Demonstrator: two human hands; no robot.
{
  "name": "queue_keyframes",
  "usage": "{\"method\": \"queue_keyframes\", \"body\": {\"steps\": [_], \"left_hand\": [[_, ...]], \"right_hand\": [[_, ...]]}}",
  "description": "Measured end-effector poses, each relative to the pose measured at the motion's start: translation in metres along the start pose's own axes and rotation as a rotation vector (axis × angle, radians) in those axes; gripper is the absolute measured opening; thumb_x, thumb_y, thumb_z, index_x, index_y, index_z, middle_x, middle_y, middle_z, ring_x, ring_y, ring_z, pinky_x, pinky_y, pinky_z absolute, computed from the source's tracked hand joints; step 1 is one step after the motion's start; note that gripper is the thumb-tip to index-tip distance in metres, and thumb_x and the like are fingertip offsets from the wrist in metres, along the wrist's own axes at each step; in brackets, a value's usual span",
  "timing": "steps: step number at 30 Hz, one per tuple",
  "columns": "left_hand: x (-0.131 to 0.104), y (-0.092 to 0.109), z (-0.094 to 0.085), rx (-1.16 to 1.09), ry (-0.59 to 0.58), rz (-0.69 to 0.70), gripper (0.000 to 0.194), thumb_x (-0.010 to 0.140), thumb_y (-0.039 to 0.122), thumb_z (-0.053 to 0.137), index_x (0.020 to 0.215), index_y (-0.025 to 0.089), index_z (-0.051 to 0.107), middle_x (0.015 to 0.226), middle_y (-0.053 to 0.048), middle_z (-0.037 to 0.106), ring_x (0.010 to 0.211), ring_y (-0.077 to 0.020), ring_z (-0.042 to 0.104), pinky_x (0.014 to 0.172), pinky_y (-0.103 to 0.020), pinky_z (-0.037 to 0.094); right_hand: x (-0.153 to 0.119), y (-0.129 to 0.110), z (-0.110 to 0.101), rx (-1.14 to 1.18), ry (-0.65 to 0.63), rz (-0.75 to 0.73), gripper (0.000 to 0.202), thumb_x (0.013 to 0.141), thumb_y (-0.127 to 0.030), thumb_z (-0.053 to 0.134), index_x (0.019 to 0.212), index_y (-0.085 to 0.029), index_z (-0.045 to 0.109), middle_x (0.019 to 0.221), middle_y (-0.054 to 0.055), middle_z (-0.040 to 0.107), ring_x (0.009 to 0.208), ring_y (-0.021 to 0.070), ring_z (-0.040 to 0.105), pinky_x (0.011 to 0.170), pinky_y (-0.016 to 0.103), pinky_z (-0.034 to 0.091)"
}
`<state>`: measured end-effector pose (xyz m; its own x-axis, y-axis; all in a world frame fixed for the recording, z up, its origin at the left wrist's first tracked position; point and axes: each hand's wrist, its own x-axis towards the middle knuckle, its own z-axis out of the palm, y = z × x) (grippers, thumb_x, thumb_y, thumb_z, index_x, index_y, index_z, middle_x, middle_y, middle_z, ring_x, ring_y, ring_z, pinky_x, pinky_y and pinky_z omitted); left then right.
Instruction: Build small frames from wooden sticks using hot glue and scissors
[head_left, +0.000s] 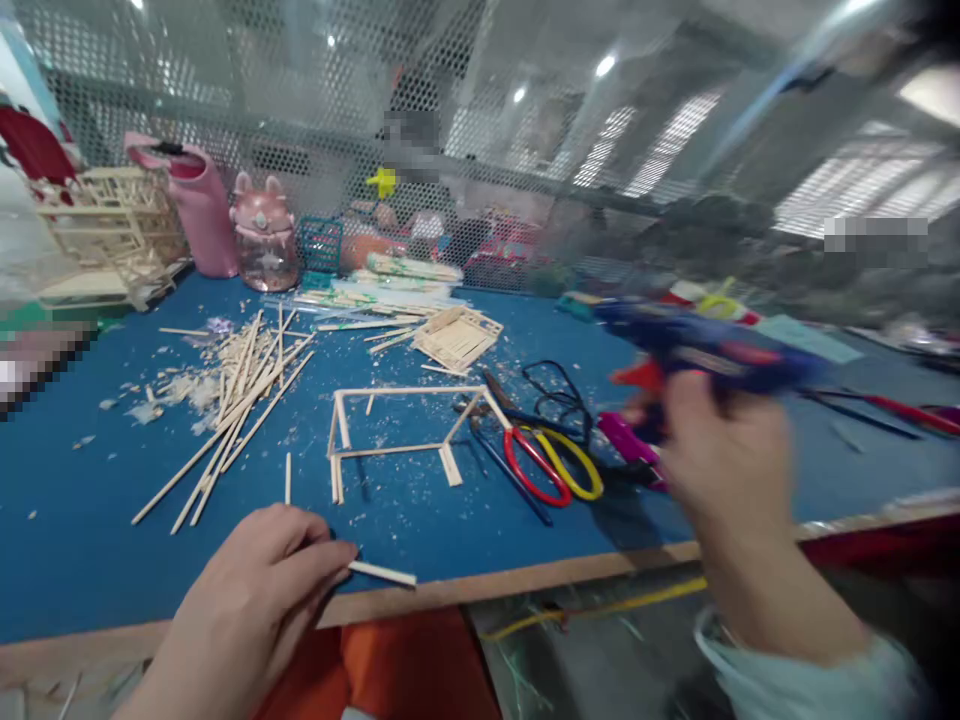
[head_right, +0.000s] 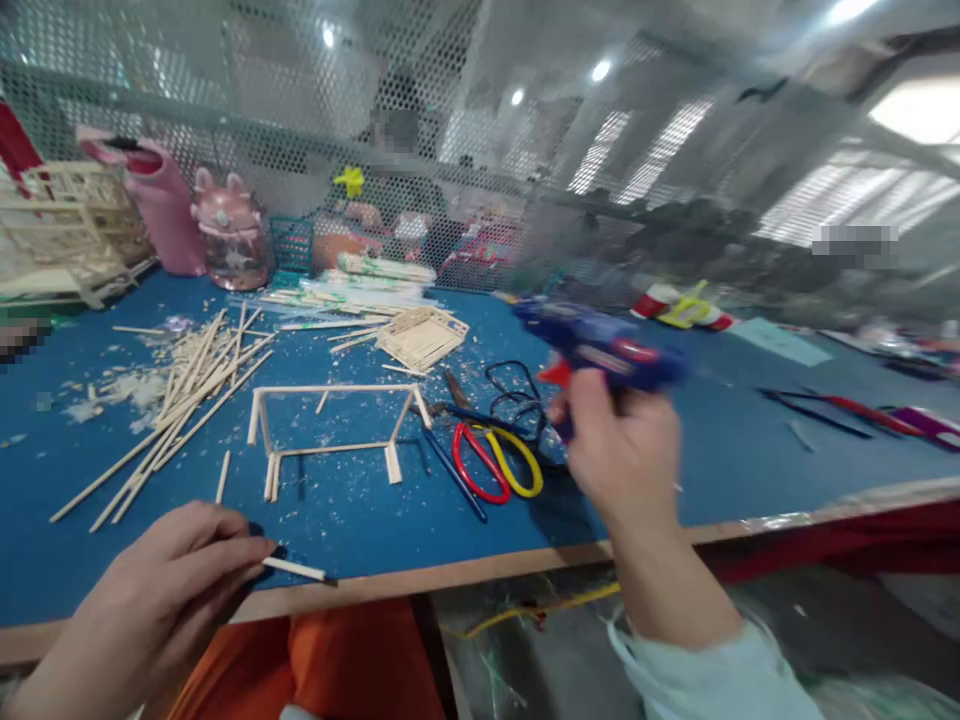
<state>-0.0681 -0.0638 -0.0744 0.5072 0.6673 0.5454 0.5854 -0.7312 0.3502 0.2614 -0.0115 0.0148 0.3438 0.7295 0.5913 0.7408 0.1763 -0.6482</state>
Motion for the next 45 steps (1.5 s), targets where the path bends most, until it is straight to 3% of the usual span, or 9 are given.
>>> {"method": "queue_keyframes", "body": {"steps": [6, 12, 16, 21, 24, 27, 36, 41, 45], "left_hand": [[-0.001, -0.006, 0.005, 0.045, 0.048, 0.046, 0.024, 0.087, 0.016, 0.047, 0.103, 0.023, 0.062, 0.085, -0.004, 0.061, 0.073, -0.0118, 0.057, 0.063, -0.018, 0.048], [0.003, -0.003, 0.001, 0.112, 0.032, 0.04, 0.027, 0.087, 0.014, 0.044, 0.106, 0.022, 0.062, 0.087, -0.005, 0.063, 0.073, -0.0112, 0.06, 0.063, -0.017, 0.05], [0.0, -0.001, -0.005, 0.055, 0.094, 0.055, 0.028, 0.085, 0.007, 0.046, 0.105, 0.02, 0.061, 0.091, -0.005, 0.065, 0.081, -0.0113, 0.061, 0.07, -0.018, 0.049], [-0.001, 0.016, -0.006, -0.051, 0.121, 0.034, 0.024, 0.083, 0.004, 0.051, 0.102, 0.017, 0.059, 0.086, -0.004, 0.067, 0.081, -0.0126, 0.06, 0.076, -0.025, 0.047], [0.007, 0.025, -0.001, -0.12, 0.036, 0.042, 0.021, 0.085, 0.006, 0.05, 0.1, 0.018, 0.058, 0.085, -0.004, 0.067, 0.079, -0.0131, 0.059, 0.076, -0.028, 0.045], [0.016, 0.029, 0.004, -0.133, -0.013, 0.079, 0.017, 0.088, 0.01, 0.048, 0.098, 0.019, 0.058, 0.087, -0.004, 0.067, 0.079, -0.0136, 0.058, 0.075, -0.029, 0.044], [0.027, 0.026, 0.004, -0.114, -0.008, 0.078, 0.016, 0.088, 0.013, 0.048, 0.097, 0.019, 0.061, 0.093, -0.004, 0.069, 0.086, -0.0132, 0.061, 0.087, -0.031, 0.044], [0.016, 0.013, -0.01, 0.082, 0.193, -0.341, 0.015, 0.085, 0.021, 0.053, 0.095, 0.02, 0.065, 0.093, -0.004, 0.069, 0.089, -0.0158, 0.062, 0.081, -0.029, 0.049], [0.011, 0.002, -0.017, 0.156, 0.159, -0.505, 0.02, 0.086, 0.025, 0.05, 0.096, 0.02, 0.066, 0.093, -0.004, 0.07, 0.086, -0.0174, 0.064, 0.078, -0.031, 0.051]], "right_hand": [[0.068, 0.03, 0.067, -0.545, -0.398, -0.274, 0.042, 0.088, -0.038, 0.042, 0.125, -0.018, 0.049, 0.108, 0.013, 0.066, 0.094, 0.0286, 0.063, 0.076, 0.038, 0.047], [0.09, 0.048, 0.129, -0.645, -0.655, -0.313, 0.047, 0.088, -0.024, 0.04, 0.134, -0.013, 0.04, 0.129, 0.017, 0.054, 0.114, 0.0257, 0.053, 0.093, 0.037, 0.042], [0.087, 0.039, 0.111, -0.621, -0.677, -0.277, 0.044, 0.089, -0.025, 0.037, 0.127, -0.007, 0.046, 0.122, 0.02, 0.057, 0.111, 0.0258, 0.054, 0.092, 0.037, 0.043], [0.002, 0.002, 0.039, -0.349, 0.021, -0.59, 0.032, 0.09, -0.03, 0.036, 0.107, -0.02, 0.06, 0.089, 0.01, 0.065, 0.088, 0.0232, 0.058, 0.081, 0.039, 0.045], [-0.067, -0.022, 0.01, -0.159, -0.321, -0.905, 0.019, 0.087, -0.029, 0.046, 0.092, -0.031, 0.064, 0.065, 0.001, 0.061, 0.064, 0.0191, 0.055, 0.065, 0.034, 0.044], [-0.103, -0.038, 0.012, -0.14, -0.475, -0.882, 0.019, 0.089, -0.022, 0.047, 0.088, -0.024, 0.066, 0.071, 0.003, 0.065, 0.063, 0.0152, 0.056, 0.061, 0.029, 0.041], [-0.082, -0.033, 0.04, -0.158, -0.636, -0.939, 0.027, 0.09, -0.014, 0.039, 0.09, -0.016, 0.066, 0.08, 0.006, 0.069, 0.068, 0.0163, 0.057, 0.063, 0.029, 0.041], [-0.069, -0.025, 0.056, -0.223, -0.57, -0.925, 0.022, 0.089, -0.018, 0.045, 0.088, -0.016, 0.067, 0.082, 0.007, 0.069, 0.072, 0.018, 0.058, 0.064, 0.03, 0.039], [-0.063, -0.025, 0.065, -0.244, -0.603, -0.891, 0.024, 0.09, -0.019, 0.044, 0.087, -0.019, 0.067, 0.083, 0.006, 0.069, 0.076, 0.0176, 0.058, 0.066, 0.03, 0.038]]}}
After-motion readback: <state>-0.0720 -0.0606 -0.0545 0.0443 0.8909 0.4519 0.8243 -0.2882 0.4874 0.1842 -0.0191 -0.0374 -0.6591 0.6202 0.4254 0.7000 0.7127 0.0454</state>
